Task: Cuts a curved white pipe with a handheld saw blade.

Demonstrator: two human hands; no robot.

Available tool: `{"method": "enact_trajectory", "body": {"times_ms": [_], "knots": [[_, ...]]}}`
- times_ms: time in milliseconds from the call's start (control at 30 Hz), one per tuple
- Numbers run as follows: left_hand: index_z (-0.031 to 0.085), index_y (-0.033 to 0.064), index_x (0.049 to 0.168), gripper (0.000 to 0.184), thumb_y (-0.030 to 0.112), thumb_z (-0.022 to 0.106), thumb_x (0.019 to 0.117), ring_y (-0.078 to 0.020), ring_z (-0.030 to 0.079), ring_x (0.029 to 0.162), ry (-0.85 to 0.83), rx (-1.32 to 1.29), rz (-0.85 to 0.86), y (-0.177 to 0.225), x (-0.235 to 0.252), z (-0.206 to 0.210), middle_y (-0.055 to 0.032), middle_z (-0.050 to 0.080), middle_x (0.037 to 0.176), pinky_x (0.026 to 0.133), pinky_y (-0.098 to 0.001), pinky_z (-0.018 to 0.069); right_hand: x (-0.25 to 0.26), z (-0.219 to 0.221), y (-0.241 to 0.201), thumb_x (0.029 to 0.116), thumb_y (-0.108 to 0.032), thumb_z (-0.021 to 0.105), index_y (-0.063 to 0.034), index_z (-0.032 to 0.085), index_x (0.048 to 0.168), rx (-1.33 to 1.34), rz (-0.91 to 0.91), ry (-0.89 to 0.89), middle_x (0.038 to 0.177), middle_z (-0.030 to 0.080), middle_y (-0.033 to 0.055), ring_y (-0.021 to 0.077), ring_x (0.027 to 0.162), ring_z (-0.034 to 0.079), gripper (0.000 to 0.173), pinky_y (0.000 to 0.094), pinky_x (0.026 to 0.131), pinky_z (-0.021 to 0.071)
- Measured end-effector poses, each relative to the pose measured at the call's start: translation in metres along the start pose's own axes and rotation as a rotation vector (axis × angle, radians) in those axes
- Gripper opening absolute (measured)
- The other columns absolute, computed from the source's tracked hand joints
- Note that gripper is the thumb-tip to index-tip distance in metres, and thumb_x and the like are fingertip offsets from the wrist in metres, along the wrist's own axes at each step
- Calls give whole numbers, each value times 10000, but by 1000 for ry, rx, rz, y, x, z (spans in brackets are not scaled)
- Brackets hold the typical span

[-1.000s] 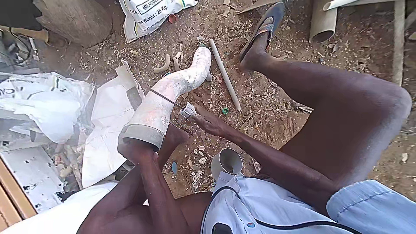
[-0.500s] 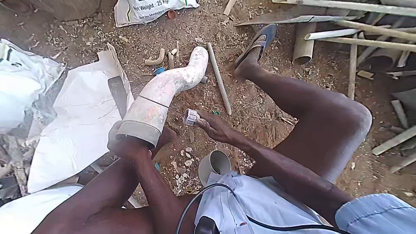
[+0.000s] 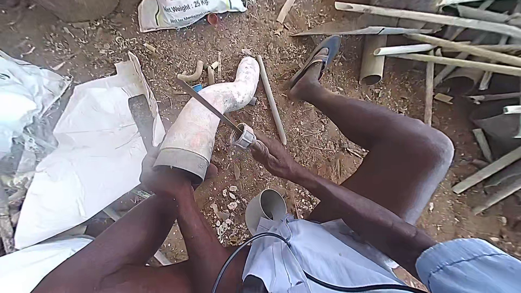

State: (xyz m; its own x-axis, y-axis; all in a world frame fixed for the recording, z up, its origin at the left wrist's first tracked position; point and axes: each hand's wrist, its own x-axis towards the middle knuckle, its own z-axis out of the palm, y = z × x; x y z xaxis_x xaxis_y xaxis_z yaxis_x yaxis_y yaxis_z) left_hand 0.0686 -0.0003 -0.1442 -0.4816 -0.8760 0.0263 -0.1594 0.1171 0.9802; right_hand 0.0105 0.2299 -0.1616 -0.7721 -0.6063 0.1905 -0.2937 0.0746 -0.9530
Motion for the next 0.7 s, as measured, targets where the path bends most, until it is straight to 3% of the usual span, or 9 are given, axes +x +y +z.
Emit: {"method": "enact_trajectory", "body": {"times_ms": [100,133,233,333,400,467,533,600,700], "knots": [[688,45,1009,148,133,569,1016,-98,691,833,44,3,-5,-8,0,-2,-14,699,876,781,-324,584,-6,4,13,1108,-464,298,32,579,1271,-104,13,-17,790,589,61,118,603,540,593,306,551,495],[688,41,1012,160,131,556,1020,-99,688,838,40,9,0,-11,-2,-3,-15,695,879,783,-325,582,-12,7,30,1105,-440,318,22,600,1223,-172,59,-96,794,627,87,174,639,607,554,379,586,529],[656,13,1008,196,96,483,1047,-99,677,822,49,-43,3,-13,-5,0,-21,670,855,775,-319,580,-16,9,46,1107,-409,310,-1,617,1103,-267,133,-200,787,614,107,238,695,633,510,453,625,516],[664,29,924,191,104,524,1029,-84,648,747,63,20,7,-14,-6,-3,-9,652,782,709,-293,548,-19,8,28,1109,-404,308,8,633,1126,-231,78,-92,827,642,106,202,718,647,525,411,639,535],[680,-4,981,198,125,539,1033,-112,671,777,70,36,31,-23,1,-1,-50,680,830,725,-315,562,-5,0,10,1110,-452,274,1,618,1101,-184,-37,-14,791,600,63,125,669,593,569,320,595,507],[673,-23,1059,243,181,540,1052,-185,700,795,36,-12,-96,-26,0,-10,-114,705,875,731,-380,593,-7,6,-1,1107,-497,256,-1,612,1101,-177,-81,7,777,596,58,117,650,593,611,305,564,503],[665,-20,1027,204,127,525,1046,-149,687,768,72,-15,-109,-11,-4,-2,-80,685,833,725,-345,583,-13,11,19,1105,-439,317,9,632,1152,-198,54,-112,840,654,95,183,738,657,549,392,648,546],[660,-4,990,149,68,532,1015,-83,673,764,78,-9,-19,-12,-7,0,-22,667,821,735,-289,575,-25,22,39,1104,-392,338,-7,603,1072,-197,251,-148,722,556,68,193,638,578,468,406,588,482],[674,30,965,133,91,564,1010,-100,683,805,95,-4,-15,-17,-6,-4,-18,684,837,757,-317,575,-28,21,29,1104,-374,358,-14,626,1068,-180,226,-117,707,562,58,170,613,576,449,379,559,482]]}}
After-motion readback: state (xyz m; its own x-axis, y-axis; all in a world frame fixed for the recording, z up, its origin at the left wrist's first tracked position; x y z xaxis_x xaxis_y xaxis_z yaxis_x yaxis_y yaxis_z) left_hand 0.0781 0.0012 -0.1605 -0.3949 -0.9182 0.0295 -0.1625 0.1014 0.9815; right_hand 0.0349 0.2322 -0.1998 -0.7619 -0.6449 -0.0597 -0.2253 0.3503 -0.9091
